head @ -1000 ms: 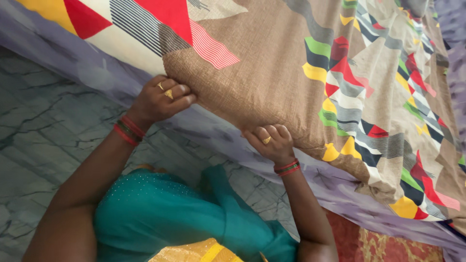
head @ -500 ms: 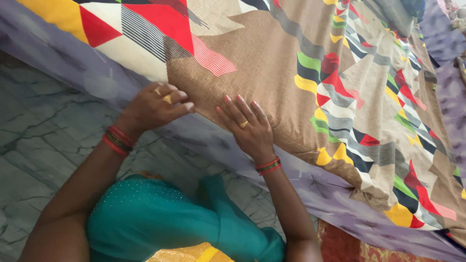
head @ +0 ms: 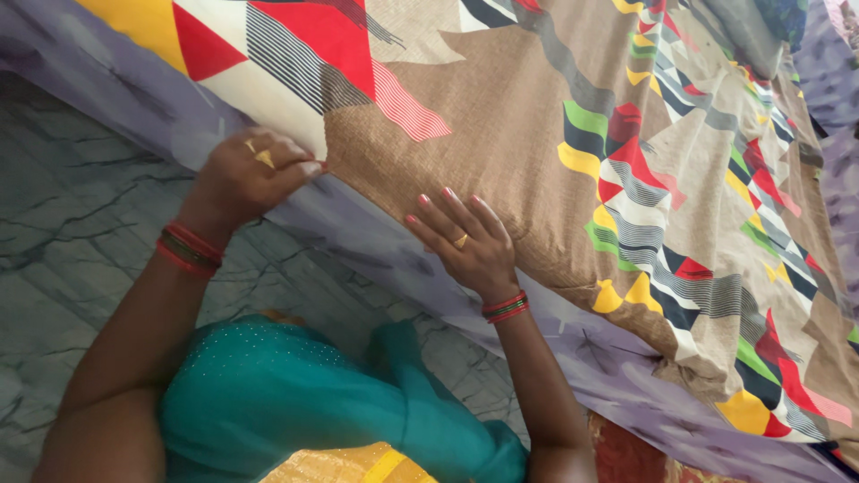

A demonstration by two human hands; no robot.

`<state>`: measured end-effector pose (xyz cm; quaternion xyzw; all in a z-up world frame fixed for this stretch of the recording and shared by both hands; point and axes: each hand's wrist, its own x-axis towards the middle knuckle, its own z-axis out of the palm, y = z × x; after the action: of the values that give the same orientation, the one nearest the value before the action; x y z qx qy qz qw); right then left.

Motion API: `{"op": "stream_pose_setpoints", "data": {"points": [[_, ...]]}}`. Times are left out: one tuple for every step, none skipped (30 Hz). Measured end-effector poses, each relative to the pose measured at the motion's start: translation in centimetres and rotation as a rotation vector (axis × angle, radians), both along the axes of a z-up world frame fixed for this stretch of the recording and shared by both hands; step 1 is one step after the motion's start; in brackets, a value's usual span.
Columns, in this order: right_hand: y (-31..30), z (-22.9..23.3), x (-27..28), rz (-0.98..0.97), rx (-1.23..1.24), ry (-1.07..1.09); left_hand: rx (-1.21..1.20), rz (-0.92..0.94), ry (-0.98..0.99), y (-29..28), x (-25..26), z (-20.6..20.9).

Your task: The person makes a bed by smoothing and tucking a patterned bedsheet under the mattress by hand.

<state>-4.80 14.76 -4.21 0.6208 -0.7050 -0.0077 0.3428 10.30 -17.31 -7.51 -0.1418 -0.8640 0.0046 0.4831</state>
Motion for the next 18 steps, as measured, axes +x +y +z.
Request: {"op": "stream_pose_setpoints", "data": {"points": [[0.1, -0.1, -0.2, 0.009, 0.003, 0.014, 0.002, 0.012, -0.005, 0.0, -0.2, -0.2], [0.1, -0.3, -0.3, 0.018, 0.006, 0.028, 0.003, 0.025, -0.011, 0.1, -0.6, -0.5], [0.1, -0.6, -0.3, 0.006, 0.002, 0.052, 0.005, 0.037, -0.017, 0.2, -0.9, -0.8], [0.1, -0.8, -0.2, -0.005, -0.002, 0.075, 0.038, 0.037, -0.032, 0.3, -1.1, -1.1], [-0.1, -1.0, -0.4, -0.012, -0.008, 0.105, 0.071, 0.041, -0.041, 0.4, -1.4, -1.3], [-0.3, -1.3, -0.3, -0.04, -0.032, 0.136, 0.104, 0.044, -0.05, 0.5, -1.6, -1.4], [-0.6, -1.7, 0.0, -0.066, -0.055, 0.168, 0.114, 0.034, -0.034, 0.4, -1.6, -1.5], [-0.8, -2.0, 0.3, -0.092, -0.079, 0.199, 0.124, 0.025, -0.017, 0.4, -1.7, -1.5], [-0.8, -2.0, 0.4, -0.069, -0.085, 0.156, 0.135, 0.016, -0.002, 0.4, -1.6, -1.6], [-0.8, -1.8, 0.4, -0.047, -0.09, 0.113, 0.13, 0.018, 0.009, 0.3, -1.6, -1.6], [-0.8, -1.6, 0.6, -0.023, -0.091, 0.07, 0.129, 0.02, 0.022, 0.4, -1.6, -1.8], [-1.0, -1.4, 0.9, -0.002, -0.113, 0.043, 0.127, 0.022, 0.034, 0.4, -1.6, -1.9], [-1.2, -1.1, 1.4, 0.021, -0.134, 0.017, 0.128, 0.021, 0.039, 0.4, -1.5, -2.0], [-1.6, -0.7, 1.8, 0.043, -0.154, -0.01, 0.13, 0.019, 0.044, 0.4, -1.5, -2.1], [-2.3, -0.3, 2.1, 0.016, -0.14, -0.009, 0.129, 0.015, 0.046, 0.5, -1.4, -2.1], [-3.4, 0.2, 2.2, -0.012, -0.126, -0.008, 0.133, 0.011, 0.049, 0.5, -1.3, -2.2], [-4.6, 0.6, 2.3, -0.04, -0.116, -0.008, 0.132, 0.006, 0.05, 0.5, -1.2, -2.2], [-6.0, 0.9, 2.3, -0.091, -0.084, -0.007, 0.132, 0.002, 0.052, 0.5, -1.1, -2.2]]}}
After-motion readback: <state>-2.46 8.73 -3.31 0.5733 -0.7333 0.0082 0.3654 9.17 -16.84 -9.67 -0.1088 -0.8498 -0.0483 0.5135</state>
